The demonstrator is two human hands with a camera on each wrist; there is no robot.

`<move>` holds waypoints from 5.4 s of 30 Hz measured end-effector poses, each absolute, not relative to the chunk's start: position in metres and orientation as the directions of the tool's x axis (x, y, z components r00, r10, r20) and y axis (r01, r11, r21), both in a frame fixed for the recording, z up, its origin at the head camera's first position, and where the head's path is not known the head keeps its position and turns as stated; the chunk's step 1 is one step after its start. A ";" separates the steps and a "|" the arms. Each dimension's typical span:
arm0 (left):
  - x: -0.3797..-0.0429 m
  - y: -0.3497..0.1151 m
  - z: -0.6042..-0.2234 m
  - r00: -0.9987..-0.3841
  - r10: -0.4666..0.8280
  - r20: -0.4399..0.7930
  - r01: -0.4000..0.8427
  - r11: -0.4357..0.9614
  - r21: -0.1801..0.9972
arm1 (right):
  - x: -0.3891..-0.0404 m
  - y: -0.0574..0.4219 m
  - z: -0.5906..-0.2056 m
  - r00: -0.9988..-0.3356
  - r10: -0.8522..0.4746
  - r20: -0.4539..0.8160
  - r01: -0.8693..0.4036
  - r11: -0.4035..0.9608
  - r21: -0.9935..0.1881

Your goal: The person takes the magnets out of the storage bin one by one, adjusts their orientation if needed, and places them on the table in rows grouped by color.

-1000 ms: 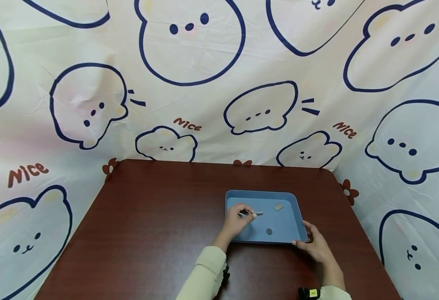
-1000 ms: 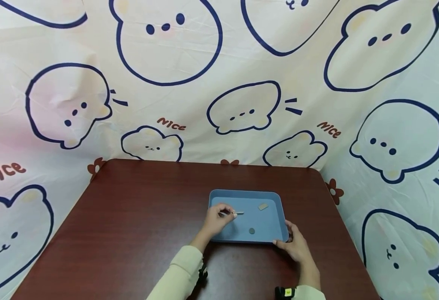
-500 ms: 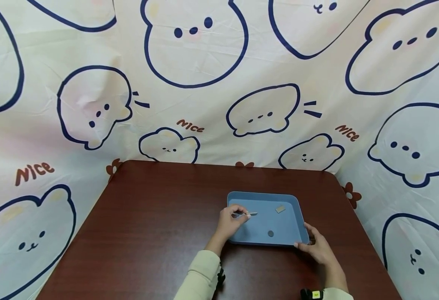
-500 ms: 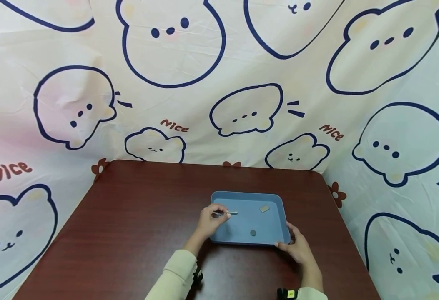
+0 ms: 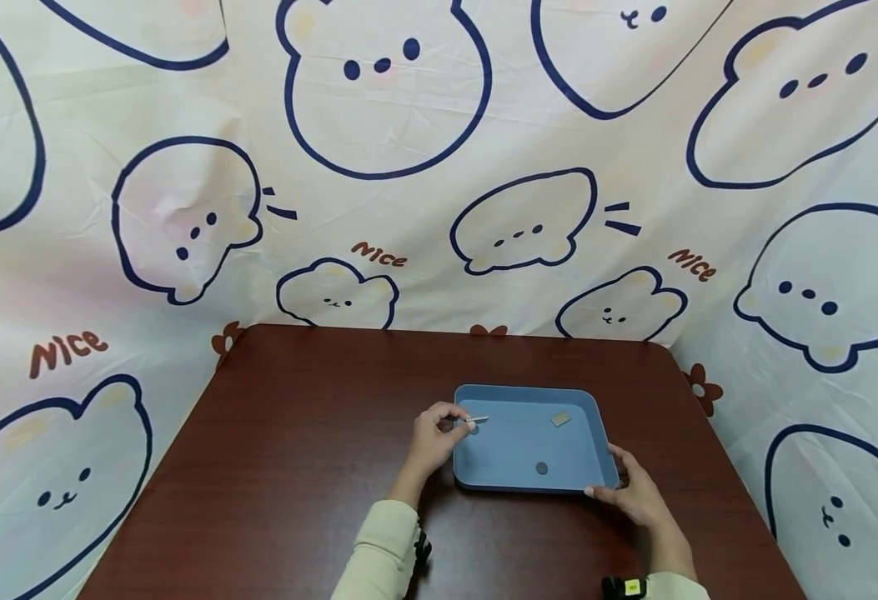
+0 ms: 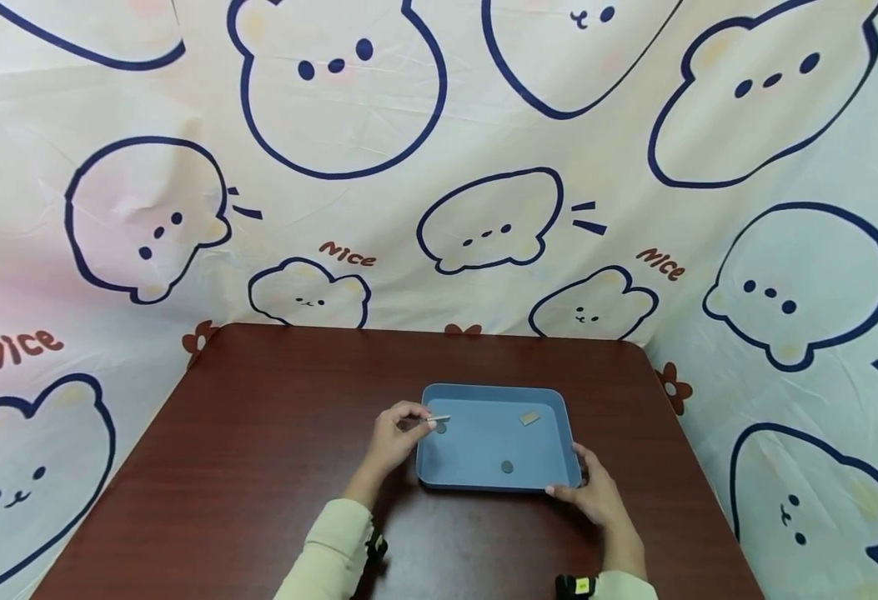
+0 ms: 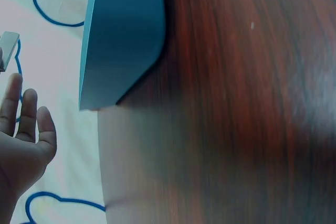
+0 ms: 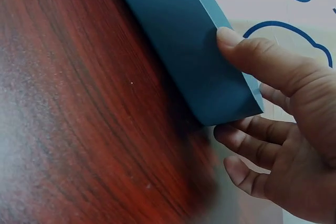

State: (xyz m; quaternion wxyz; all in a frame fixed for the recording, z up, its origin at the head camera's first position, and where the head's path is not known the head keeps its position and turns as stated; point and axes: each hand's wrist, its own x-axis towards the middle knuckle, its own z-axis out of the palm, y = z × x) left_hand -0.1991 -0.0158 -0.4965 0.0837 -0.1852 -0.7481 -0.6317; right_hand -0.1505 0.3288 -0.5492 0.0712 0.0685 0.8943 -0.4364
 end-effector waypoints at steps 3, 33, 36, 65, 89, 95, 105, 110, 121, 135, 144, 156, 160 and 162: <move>-0.200 -0.023 -0.494 -0.921 0.162 0.355 0.378 0.143 0.915 | -0.152 0.329 -0.547 -0.980 0.048 -0.194 0.182 0.619 -0.764; -0.249 -0.080 -0.558 -0.992 0.020 0.125 0.126 0.211 0.969 | -0.154 0.327 -0.548 -0.976 0.019 -0.219 0.179 0.647 -0.741; -0.251 -0.080 -0.562 -0.995 0.025 0.094 0.097 0.225 0.969 | -0.154 0.328 -0.548 -0.975 0.013 -0.222 0.176 0.654 -0.736; -0.271 -0.082 -0.565 -1.000 0.006 -0.005 -0.002 0.482 0.876 | -0.156 0.328 -0.545 -0.976 0.005 -0.217 0.163 0.679 -0.716; -0.279 -0.092 -0.564 -0.987 0.160 -0.001 0.113 0.701 0.705 | -0.154 0.329 -0.547 -0.974 0.026 -0.225 0.185 0.661 -0.727; -0.277 -0.092 -0.565 -0.994 0.112 0.003 0.083 0.713 0.696 | -0.154 0.327 -0.546 -0.974 0.021 -0.225 0.184 0.651 -0.736; -0.272 -0.093 -0.565 -0.995 0.091 0.040 0.094 0.749 0.656 | -0.153 0.324 -0.548 -0.975 0.023 -0.219 0.181 0.651 -0.737; -0.272 -0.093 -0.568 -0.996 0.067 0.052 0.084 0.723 0.686 | -0.154 0.324 -0.547 -0.974 0.022 -0.225 0.184 0.653 -0.735; -0.259 -0.094 -0.560 -0.990 0.075 0.121 0.142 0.605 0.783 | -0.152 0.323 -0.549 -0.973 0.015 -0.230 0.187 0.636 -0.748; -0.238 -0.067 -0.544 -0.967 0.146 0.208 0.252 0.433 0.866 | -0.152 0.331 -0.546 -0.978 -0.013 -0.206 0.147 0.657 -0.740; -0.230 -0.051 -0.545 -0.964 0.160 0.214 0.261 0.396 0.880 | -0.152 0.329 -0.555 -0.970 0.000 -0.243 0.195 0.595 -0.779; -0.222 -0.032 -0.539 -0.957 0.212 0.199 0.265 0.360 0.894 | -0.153 0.327 -0.553 -0.972 0.021 -0.236 0.199 0.611 -0.766; -0.223 -0.025 -0.534 -0.950 0.221 0.222 0.291 0.364 0.885 | -0.153 0.327 -0.549 -0.971 0.015 -0.240 0.198 0.616 -0.762; -0.223 -0.020 -0.532 -0.946 0.232 0.225 0.299 0.367 0.881 | -0.153 0.327 -0.548 -0.970 0.014 -0.242 0.198 0.619 -0.760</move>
